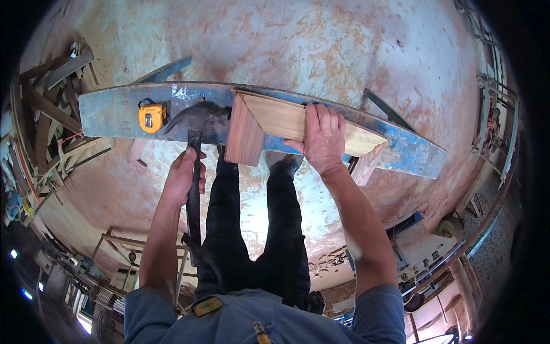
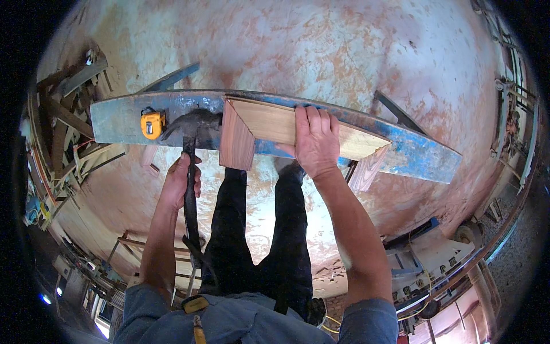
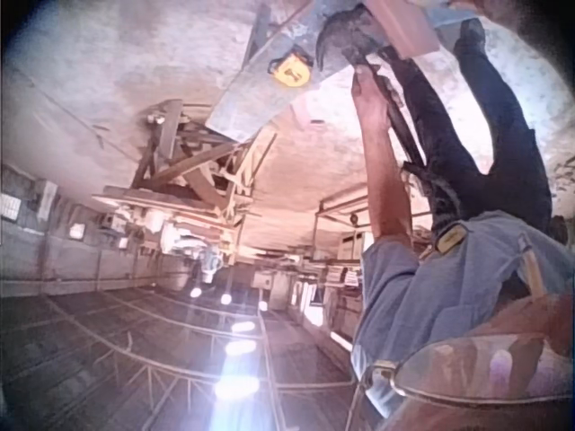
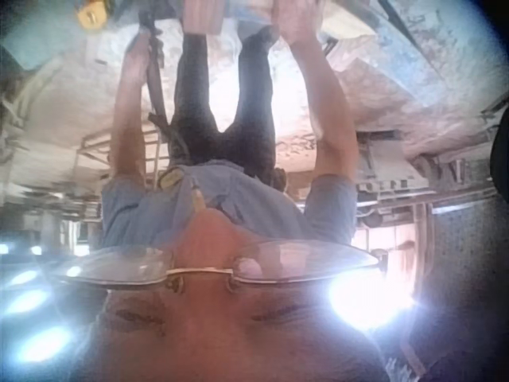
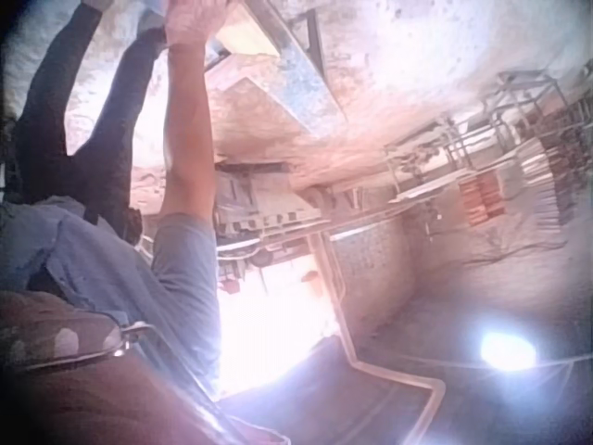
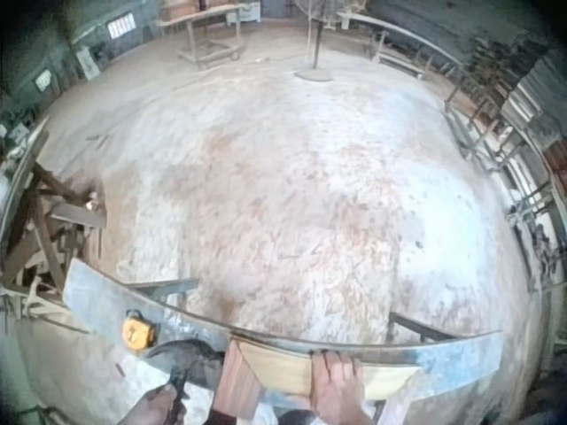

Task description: The person assembles small wooden pieces on a workbench, repeatedly measuring with a tape measure and tapping with a hammer to fit them together. The person then applies glue to the edges of additional wood pieces and stacks them.

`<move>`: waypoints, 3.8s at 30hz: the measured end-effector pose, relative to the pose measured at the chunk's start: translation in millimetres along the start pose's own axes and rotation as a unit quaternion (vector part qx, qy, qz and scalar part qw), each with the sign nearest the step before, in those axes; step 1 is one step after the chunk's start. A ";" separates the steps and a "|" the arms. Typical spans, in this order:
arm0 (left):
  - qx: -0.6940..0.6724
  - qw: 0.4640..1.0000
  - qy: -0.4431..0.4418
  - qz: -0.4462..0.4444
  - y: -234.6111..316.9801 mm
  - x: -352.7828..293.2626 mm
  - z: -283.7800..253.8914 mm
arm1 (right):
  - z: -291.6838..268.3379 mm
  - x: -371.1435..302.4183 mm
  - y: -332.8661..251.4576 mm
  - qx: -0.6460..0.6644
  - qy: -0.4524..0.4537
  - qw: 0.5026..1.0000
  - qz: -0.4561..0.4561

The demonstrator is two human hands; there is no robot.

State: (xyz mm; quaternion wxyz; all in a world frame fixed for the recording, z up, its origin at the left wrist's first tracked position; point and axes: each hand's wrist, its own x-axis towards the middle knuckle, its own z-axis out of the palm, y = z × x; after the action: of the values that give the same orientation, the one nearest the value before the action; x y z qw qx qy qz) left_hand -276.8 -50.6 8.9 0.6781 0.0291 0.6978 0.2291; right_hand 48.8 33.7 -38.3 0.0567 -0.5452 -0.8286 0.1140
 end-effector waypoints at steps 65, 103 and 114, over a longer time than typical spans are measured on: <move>0.599 0.738 -0.177 0.255 20.3 -106.1 173.1 | -109.2 -118.5 -60.8 0.633 -0.068 0.732 0.243; 0.617 0.547 0.075 0.561 89.8 39.9 65.1 | -33.9 -127.2 141.4 0.269 0.146 0.849 0.431; 0.613 0.564 0.132 0.537 88.4 39.5 66.7 | -39.1 -116.9 135.4 0.284 0.111 0.813 0.496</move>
State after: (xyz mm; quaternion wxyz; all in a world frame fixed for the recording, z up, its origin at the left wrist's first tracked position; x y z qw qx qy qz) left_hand -239.8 60.8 5.5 0.1496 0.7770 0.6076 0.0694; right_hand 224.6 -17.0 -30.8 0.2363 -0.8511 -0.3642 0.2952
